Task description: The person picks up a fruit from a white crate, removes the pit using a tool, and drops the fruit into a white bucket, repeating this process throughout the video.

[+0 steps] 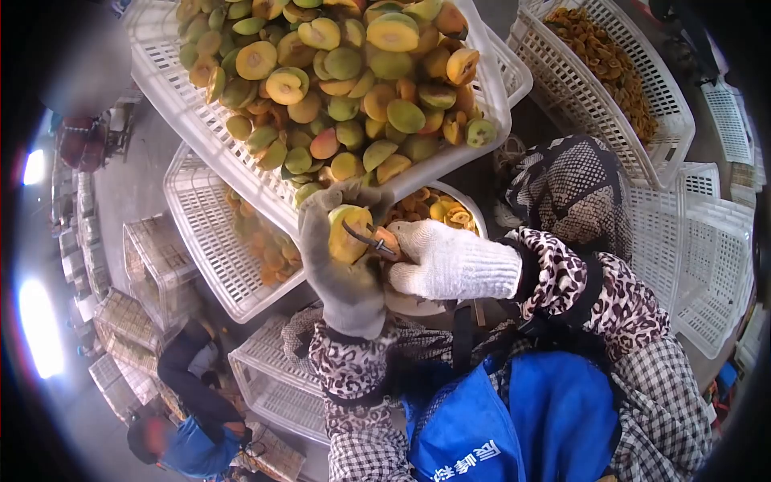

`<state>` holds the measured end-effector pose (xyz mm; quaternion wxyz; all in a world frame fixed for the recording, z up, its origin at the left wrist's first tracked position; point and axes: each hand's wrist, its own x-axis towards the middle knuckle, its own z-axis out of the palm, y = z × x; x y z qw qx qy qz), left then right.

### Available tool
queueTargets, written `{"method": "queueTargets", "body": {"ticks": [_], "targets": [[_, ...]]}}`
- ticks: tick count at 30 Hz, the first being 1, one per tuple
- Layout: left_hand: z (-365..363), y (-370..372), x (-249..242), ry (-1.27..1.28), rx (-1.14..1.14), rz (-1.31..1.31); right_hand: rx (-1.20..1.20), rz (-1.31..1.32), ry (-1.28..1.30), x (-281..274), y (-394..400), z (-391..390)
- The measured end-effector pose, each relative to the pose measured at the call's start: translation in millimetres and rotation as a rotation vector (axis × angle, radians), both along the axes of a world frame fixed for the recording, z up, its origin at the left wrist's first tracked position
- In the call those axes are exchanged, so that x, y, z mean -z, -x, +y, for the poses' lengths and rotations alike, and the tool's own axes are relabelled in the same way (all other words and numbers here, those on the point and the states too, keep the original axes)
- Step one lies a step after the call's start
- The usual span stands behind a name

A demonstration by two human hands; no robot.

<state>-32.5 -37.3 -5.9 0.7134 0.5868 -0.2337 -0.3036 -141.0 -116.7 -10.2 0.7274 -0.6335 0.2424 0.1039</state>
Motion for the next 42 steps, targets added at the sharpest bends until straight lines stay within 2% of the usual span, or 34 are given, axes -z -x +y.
{"method": "queueTargets", "body": {"ticks": [1, 2, 4, 5, 6, 7, 8, 9, 10, 11, 12, 14, 15, 16, 18, 19, 20, 22, 23, 24, 26, 27, 28, 29, 30, 31, 32, 34, 36, 38, 39, 40, 41, 42], "targets": [[4.0, -2.0, 1.5, 0.122, -0.017, 0.265, -0.035, 0.046, 0.189, -7.4, -1.1, -1.2], [6.3, -3.9, 3.3, 0.119, -0.012, 0.266, -0.07, 0.095, 0.373, -12.2, -1.8, -0.7], [11.9, -4.1, 6.2, -0.075, 0.033, -0.26, -0.051, 0.03, 0.423, -2.4, 1.4, 6.6], [9.2, -0.6, 5.4, -0.102, -0.034, -0.151, -0.023, -0.047, 0.282, -1.1, -0.3, 5.7], [6.6, -1.0, -0.2, -0.101, -0.036, -0.151, 0.008, -0.125, 0.145, -2.0, -2.2, 3.3], [4.7, -1.6, -7.8, -0.105, -0.062, 0.059, -0.092, 0.01, -0.178, -6.5, 3.9, -4.9], [3.9, -2.4, -11.8, -0.108, -0.086, 0.271, -0.09, 0.01, -0.176, -6.7, 3.6, -1.0], [6.3, -4.2, -4.6, -0.107, -0.084, 0.274, -0.074, 0.029, 0.093, -6.7, 2.9, 4.8], [11.3, -6.5, 8.5, -0.096, -0.012, 0.081, -0.059, 0.05, 0.36, -5.5, 4.0, 10.8], [10.4, -6.4, 11.1, -0.085, 0.059, -0.112, -0.03, 0.028, 0.465, -2.3, 5.1, 16.1], [9.9, -6.3, 10.8, -0.085, 0.059, -0.11, -0.03, 0.03, 0.464, 0.6, 5.6, 16.1], [6.0, -5.7, 4.0, -0.209, -0.003, 0.031, -0.003, -0.045, 0.142, 3.7, 3.3, 10.9], [3.7, -3.4, 1.9, -0.207, 0.001, 0.032, -0.107, -0.108, -0.284, -1.5, 5.7, -3.8], [1.3, 0.4, 0.0, -0.216, -0.05, 0.02, -0.098, -0.107, -0.284, -1.8, 5.5, 1.3], [-4.4, 5.2, -1.3, -0.221, -0.096, 0.011, -0.052, 0.03, 0.38, -3.1, 2.6, 12.3], [-6.7, 6.5, -1.9, -0.273, -0.142, 0.106, -0.049, 0.032, 0.38, -4.8, 2.7, 10.8], [-8.0, 7.3, -2.5, -0.325, -0.189, 0.2, -0.069, 0.028, 0.248, -7.2, 2.3, 7.0], [-5.7, 0.4, 1.2, -0.322, -0.123, 0.159, -0.111, 0.016, -0.011, -9.8, 1.2, -4.4], [-2.8, -3.5, 3.7, -0.322, -0.053, 0.115, -0.086, -0.058, -0.409, -2.0, 2.9, -7.8], [-0.6, -4.8, 4.3, -0.322, -0.044, 0.111, -0.096, 0.048, -0.551, -13.6, 6.0, -14.6], [0.3, -7.8, 6.6, -0.276, 0.054, 0.108, -0.051, -0.093, -0.782, 23.8, 8.8, -1.1], [2.0, -13.2, 13.5, -0.198, 0.135, -0.164, -0.055, -0.09, -0.782, 25.7, 9.9, -0.8], [5.0, -14.4, 15.8, -0.199, 0.125, -0.166, -0.044, -0.024, -0.883, 26.4, 8.9, -1.2], [4.9, -15.6, 12.3, -0.183, 0.164, 0.046, -0.035, 0.038, -0.981, 26.8, 6.1, -1.3], [6.4, -16.9, 7.9, -0.167, 0.202, 0.256, -0.05, 0.03, -0.981, 27.2, 3.9, 0.6], [6.7, -10.8, 3.7, -0.182, 0.073, 0.498, -0.063, 0.021, -0.831, 27.0, 2.9, 2.2], [8.2, -9.9, 0.3, -0.174, 0.059, 0.49, -0.079, 0.013, -0.681, 28.1, 1.9, 3.6], [12.5, -11.5, -5.1, -0.206, -0.111, 0.746, -0.134, 0.015, -0.584, 29.9, -3.4, 6.8], [20.1, -14.6, -5.8, -0.2, -0.154, 0.766, -0.182, -0.009, -0.444, 24.0, -7.0, 8.6], [26.0, -17.4, -1.3, -0.182, -0.208, 0.706, -0.23, 0.042, -0.433, 14.4, -10.5, 8.2], [25.0, -9.9, -14.5, -0.197, -0.361, 0.711, -0.225, -0.013, -0.444, 10.8, -11.1, 10.2], [36.7, -22.5, -3.8, -0.189, -0.362, 0.7, -0.217, -0.069, -0.454, 8.2, -10.1, 12.4], [56.0, -48.7, 17.5, -0.338, -0.353, -0.22, -0.283, -0.065, -0.446, 21.2, -6.5, 21.8], [71.4, -73.1, 25.4, -0.445, -0.294, -1.144, -0.336, -0.26, -0.186, 39.0, 2.0, 30.5]]}}
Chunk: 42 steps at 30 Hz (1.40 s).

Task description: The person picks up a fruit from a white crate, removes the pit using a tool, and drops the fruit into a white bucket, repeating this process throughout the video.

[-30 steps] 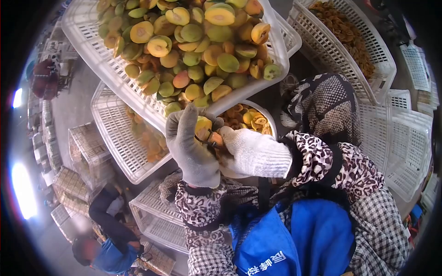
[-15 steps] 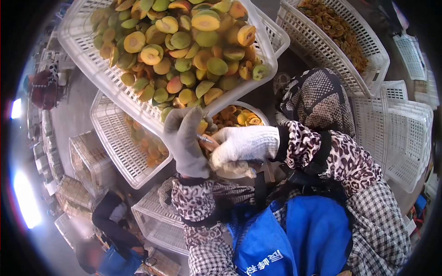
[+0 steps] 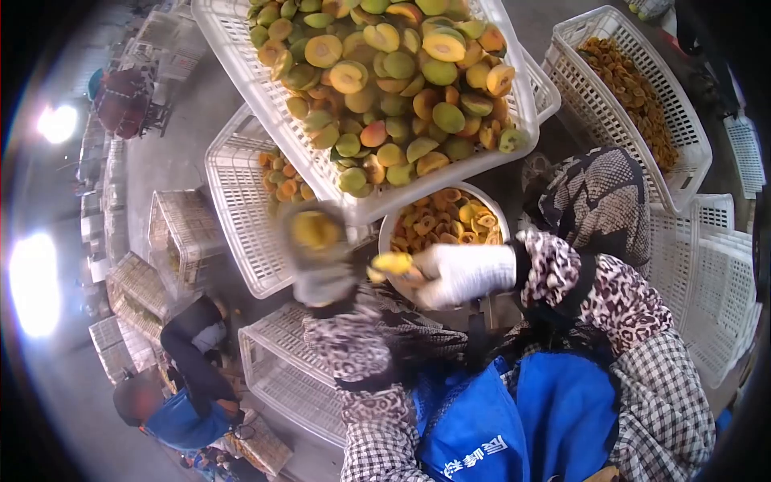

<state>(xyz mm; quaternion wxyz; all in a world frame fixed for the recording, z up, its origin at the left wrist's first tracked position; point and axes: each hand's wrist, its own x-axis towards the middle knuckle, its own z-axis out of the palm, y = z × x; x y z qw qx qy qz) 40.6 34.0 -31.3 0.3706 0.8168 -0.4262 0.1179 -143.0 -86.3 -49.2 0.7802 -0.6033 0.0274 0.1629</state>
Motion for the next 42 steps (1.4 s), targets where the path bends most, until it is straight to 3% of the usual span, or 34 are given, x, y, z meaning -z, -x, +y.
{"method": "queueTargets", "body": {"ticks": [2, 3, 4, 5, 6, 7, 8, 9, 10, 12, 14, 16, 17, 18, 19, 20, 21, 23, 25, 26, 27, 28, 29, 32, 33, 37, 39, 40, 42], "targets": [[12.7, -36.3, -11.2, 0.61, -0.017, 0.751, 0.009, 0.088, 0.627, -19.8, 10.5, 3.9], [5.6, -41.0, -15.7, 0.616, -0.019, 0.754, -0.066, 0.218, 0.822, -22.6, 9.5, -0.2], [-6.1, -47.3, -20.2, 0.365, -0.457, 0.357, -0.196, 0.395, 0.971, -4.0, 1.7, -3.7], [-17.6, -52.1, -24.6, 0.097, -0.852, -0.065, -0.076, 0.358, 1.083, 21.7, 12.2, -1.8], [-24.8, -52.8, -20.9, 0.105, -0.834, -0.074, 0.061, 0.322, 1.187, 43.8, 24.3, -1.6], [-28.6, -47.0, -9.5, 0.04, -0.378, -0.085, 0.079, 0.328, 1.183, 53.2, 25.4, -3.1], [-32.2, -34.7, 1.9, -0.028, 0.066, -0.083, -0.139, 0.371, 1.271, 60.4, 28.8, -8.4], [-46.0, -23.2, 9.6, -0.151, 0.275, -0.06, -0.365, 0.412, 1.353, 64.5, 34.8, -14.1], [-66.8, -16.3, 18.4, -0.27, 0.487, -0.046, -0.359, 0.421, 1.357, 68.2, 42.8, -19.3], [-91.7, -2.2, 48.3, -0.463, 0.495, -0.372, 0.048, -0.278, 1.599, 74.9, 65.5, -23.0], [-96.5, -3.5, 55.9, -0.43, 0.444, -0.27, -0.271, -0.033, 2.563, 94.1, 70.2, -3.5], [-96.8, -4.0, 60.4, -0.423, 0.409, -0.167, 0.26, 0.087, 1.642, 103.1, 64.1, -9.6], [-97.9, -1.8, 60.8, -0.459, 0.291, -0.165, 0.192, -0.125, 1.4, 49.9, 66.8, -29.0], [-98.4, 0.8, 59.7, -0.497, 0.173, -0.16, 0.193, -0.121, 1.393, 26.9, 61.8, -34.6], [-98.6, 7.0, 47.3, -0.504, 0.176, -0.158, 0.366, -0.047, 1.207, 11.0, 54.0, -37.0], [-97.7, 16.0, 25.1, -0.125, 0.152, 0.532, 0.534, 0.029, 1.009, 2.0, 46.7, -35.7], [-94.0, 22.9, 10.3, 0.281, 0.102, 1.203, 0.542, 0.037, 0.995, -2.7, 40.9, -32.0], [-81.5, 32.5, 2.1, 0.368, 0.228, 1.337, 0.708, -0.117, 0.774, -10.5, 31.0, -28.5], [-77.3, 36.4, -0.6, 0.513, 0.396, 1.658, 0.63, 0.002, 0.803, -21.3, 21.6, -27.6], [-77.4, 45.4, -3.8, 0.504, 0.393, 1.664, 0.548, 0.113, 0.832, -23.3, 20.1, -27.0], [-78.3, 59.9, -8.5, 0.496, 0.438, 1.521, 0.627, -0.073, 0.915, -10.6, 19.0, -20.6], [-79.7, 67.6, -12.4, 0.487, 0.483, 1.378, 0.63, -0.066, 0.913, -2.8, 20.8, -14.7], [-77.9, 57.1, -16.8, 0.632, 0.417, 1.862, 0.628, -0.001, 0.923, -7.3, 17.9, -12.5], [-73.2, 52.6, -11.0, 0.76, 0.444, 1.95, 0.596, 0.068, 0.896, -22.3, 14.4, -18.9], [-71.9, 54.3, -12.0, 0.745, 0.324, 1.903, 0.554, 0.099, 0.853, -23.2, 13.2, -21.3], [-69.8, 58.5, -13.2, 0.72, 0.338, 1.777, 0.523, 0.058, 0.816, -20.7, 10.6, -20.4], [-64.3, 59.0, -14.9, 0.447, 0.376, 1.47, 0.488, 0.057, 0.824, -21.9, 8.2, -21.6], [-63.5, 62.1, -16.3, 0.449, 0.373, 1.471, 0.501, 0.013, 0.834, -22.1, 7.4, -21.3], [-64.6, 70.1, -19.1, 0.154, 0.305, 0.938, 0.511, -0.032, 0.845, -24.2, 5.3, -20.1]]}}
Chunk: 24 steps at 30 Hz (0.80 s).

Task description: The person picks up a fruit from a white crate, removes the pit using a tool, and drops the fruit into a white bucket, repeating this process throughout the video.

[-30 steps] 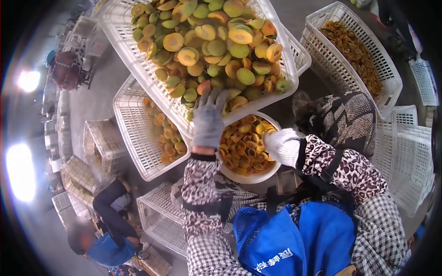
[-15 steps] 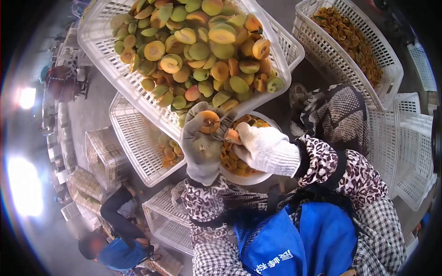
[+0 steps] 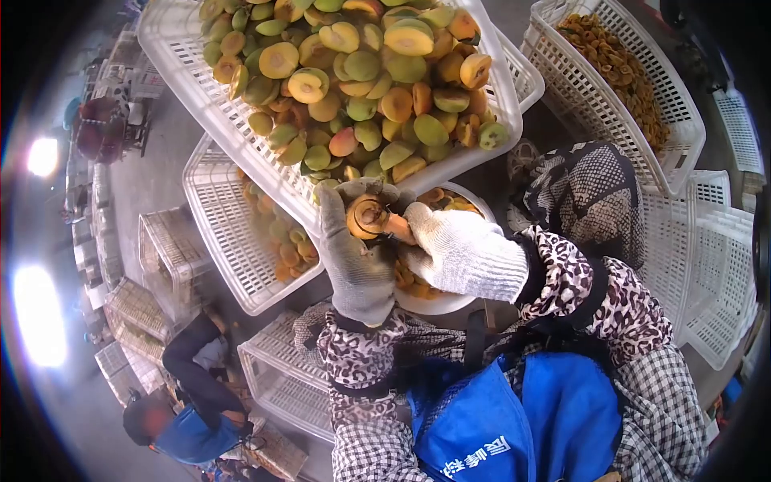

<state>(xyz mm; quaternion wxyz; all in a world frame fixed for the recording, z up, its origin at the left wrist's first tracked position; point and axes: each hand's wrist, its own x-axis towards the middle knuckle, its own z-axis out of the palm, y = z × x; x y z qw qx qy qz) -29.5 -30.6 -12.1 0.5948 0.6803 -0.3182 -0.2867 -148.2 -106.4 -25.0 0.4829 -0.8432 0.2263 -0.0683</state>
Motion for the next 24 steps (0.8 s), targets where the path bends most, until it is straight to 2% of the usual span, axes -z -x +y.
{"method": "queueTargets", "body": {"ticks": [1, 3, 4, 5, 6, 7, 8, 9, 10, 12, 16, 18, 19, 20, 22, 24], "targets": [[-0.9, -0.8, -0.2, 0.0, -0.002, 0.001, 0.006, 0.016, 0.004, -2.0, -1.4, 1.6], [-4.7, -2.5, 1.0, 0.137, -0.149, 0.57, 0.011, 0.033, 0.006, -8.5, -5.0, 5.3], [-3.7, -3.6, 5.1, 0.136, -0.15, 0.571, 0.029, 0.143, 0.063, -14.2, -8.4, 7.9], [-1.1, -5.1, 12.9, 0.065, -0.164, 0.37, 0.049, 0.252, 0.12, -17.0, -9.5, 9.6], [0.7, -6.9, 18.9, -0.005, -0.175, 0.169, 0.052, 0.253, 0.12, -11.2, -8.6, 11.1], [3.5, -9.3, 22.3, -0.005, -0.172, 0.171, 0.075, 0.202, 0.26, 0.0, -7.0, 14.2], [6.2, -12.4, 23.5, -0.082, -0.112, -0.099, 0.097, 0.151, 0.4, 0.3, -6.9, 13.7], [7.6, -14.7, 23.6, -0.158, -0.052, -0.368, 0.099, 0.153, 0.4, -0.4, -4.6, 9.2], [7.4, -14.8, 22.9, -0.158, -0.051, -0.365, 0.031, 0.122, 0.406, -1.8, -1.5, 0.7], [2.7, -13.5, 12.7, -0.167, -0.096, 0.015, -0.037, 0.097, 0.41, -4.0, 2.4, -4.1], [-3.8, -22.5, -2.5, -0.286, 0.016, 0.158, 0.022, -0.021, 0.134, -0.9, 7.9, -0.6], [-5.7, -10.2, -3.7, 0.177, -0.02, 0.6, 0.053, -0.087, -0.003, -2.2, 5.4, -1.6], [-12.7, 1.3, 7.0, 0.221, -0.173, 0.421, 0.062, 0.001, -0.078, -6.6, 1.3, -3.3], [-15.9, 7.0, 13.4, 0.264, -0.168, 0.264, 0.065, -0.001, -0.079, -10.7, 1.6, -6.5], [-11.9, 3.9, 13.1, 0.219, -0.155, 0.315, -0.007, 0.059, -0.663, -14.3, 3.4, -11.6], [-7.1, -2.0, 9.1, 0.132, -0.125, 0.418, -0.026, 0.047, -0.769, -9.7, 4.1, -12.4]]}}
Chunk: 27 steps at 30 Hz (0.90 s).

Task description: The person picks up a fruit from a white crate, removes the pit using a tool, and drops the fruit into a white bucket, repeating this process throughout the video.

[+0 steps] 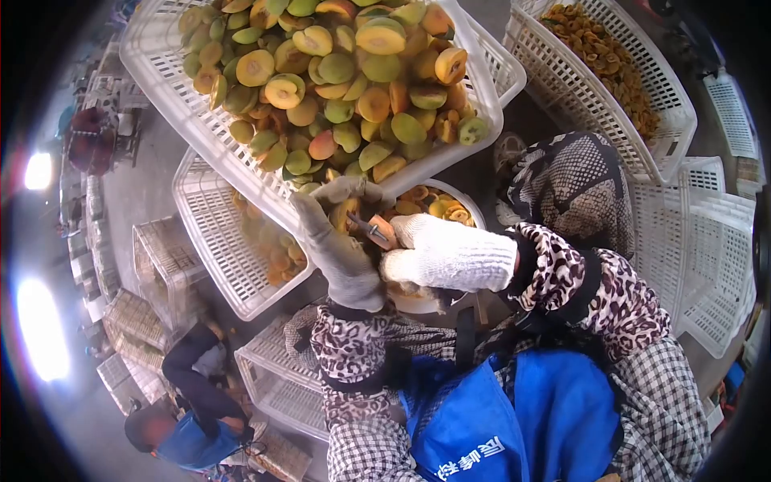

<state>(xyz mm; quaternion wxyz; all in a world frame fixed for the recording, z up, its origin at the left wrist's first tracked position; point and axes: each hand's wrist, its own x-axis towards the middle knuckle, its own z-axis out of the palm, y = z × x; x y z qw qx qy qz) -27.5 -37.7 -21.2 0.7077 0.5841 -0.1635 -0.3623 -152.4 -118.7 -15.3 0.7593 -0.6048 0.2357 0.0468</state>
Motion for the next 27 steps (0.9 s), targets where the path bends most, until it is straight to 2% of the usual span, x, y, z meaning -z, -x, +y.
{"method": "queueTargets", "body": {"ticks": [2, 3, 4, 6, 7, 8, 10, 11, 14, 18, 19, 20, 21, 23, 24, 25, 26, 27], "targets": [[4.9, -2.1, -0.4, -0.035, 0.034, 0.054, -0.114, -0.025, -0.191, 5.6, 2.5, -1.8], [7.0, -1.7, 0.2, -0.031, 0.054, 0.024, -0.151, 0.001, -0.431, 4.6, 5.2, -7.1], [6.8, -0.9, 1.0, -0.026, 0.075, -0.003, -0.142, 0.004, -0.432, 2.5, 6.4, -8.1], [-0.6, 3.6, -2.4, -0.045, -0.014, 0.105, -0.132, -0.038, -0.324, -0.9, 6.1, -7.4], [-0.1, 1.3, 2.9, -0.052, -0.012, 0.141, -0.083, -0.067, 0.306, 19.7, 3.7, 6.6], [0.7, -0.1, 5.3, -0.061, -0.01, 0.176, -0.083, -0.066, 0.305, 15.1, 3.5, 5.3], [1.9, -0.5, 3.4, -0.059, 0.005, 0.201, -0.147, 0.07, 0.021, 0.8, 5.5, -1.5], [1.5, -1.2, 2.0, -0.055, 0.023, 0.224, -0.246, 0.153, -0.325, -9.4, 4.6, -11.8], [4.0, -3.8, 4.7, -0.031, -0.034, 0.206, -0.241, 0.042, -0.388, -3.0, 1.7, -9.8], [9.9, -4.2, 8.6, -0.148, -0.02, 0.136, -0.307, 0.208, -0.069, -11.3, -2.5, -8.9], [8.7, -4.9, 7.8, -0.106, -0.043, 0.249, -0.309, 0.205, -0.066, -9.3, -2.5, -8.5], [8.4, -6.1, 6.3, -0.062, -0.064, 0.36, -0.319, 0.196, -0.224, -3.4, -2.6, -7.6], [10.3, -6.9, 4.2, -0.059, -0.066, 0.354, -0.329, 0.187, -0.382, 3.3, -3.3, -5.8], [17.2, -7.6, 1.2, 0.105, -0.063, 0.645, -0.344, 0.12, -0.37, 21.0, -8.5, 3.0], [21.2, -9.3, 2.0, 0.114, -0.074, 0.64, -0.358, 0.059, -0.366, 26.3, -10.2, 6.7], [26.0, -11.6, 5.0, 0.06, -0.052, 0.532, -0.409, -0.009, -0.145, 31.7, -10.9, 7.4], [31.0, -14.4, 6.7, 0.003, -0.032, 0.426, -0.425, -0.012, -0.141, 32.2, -10.3, 9.2], [40.1, -21.3, 5.3, 0.155, -0.003, 0.712, -0.46, -0.076, 0.162, 34.7, -7.2, 10.9]]}}
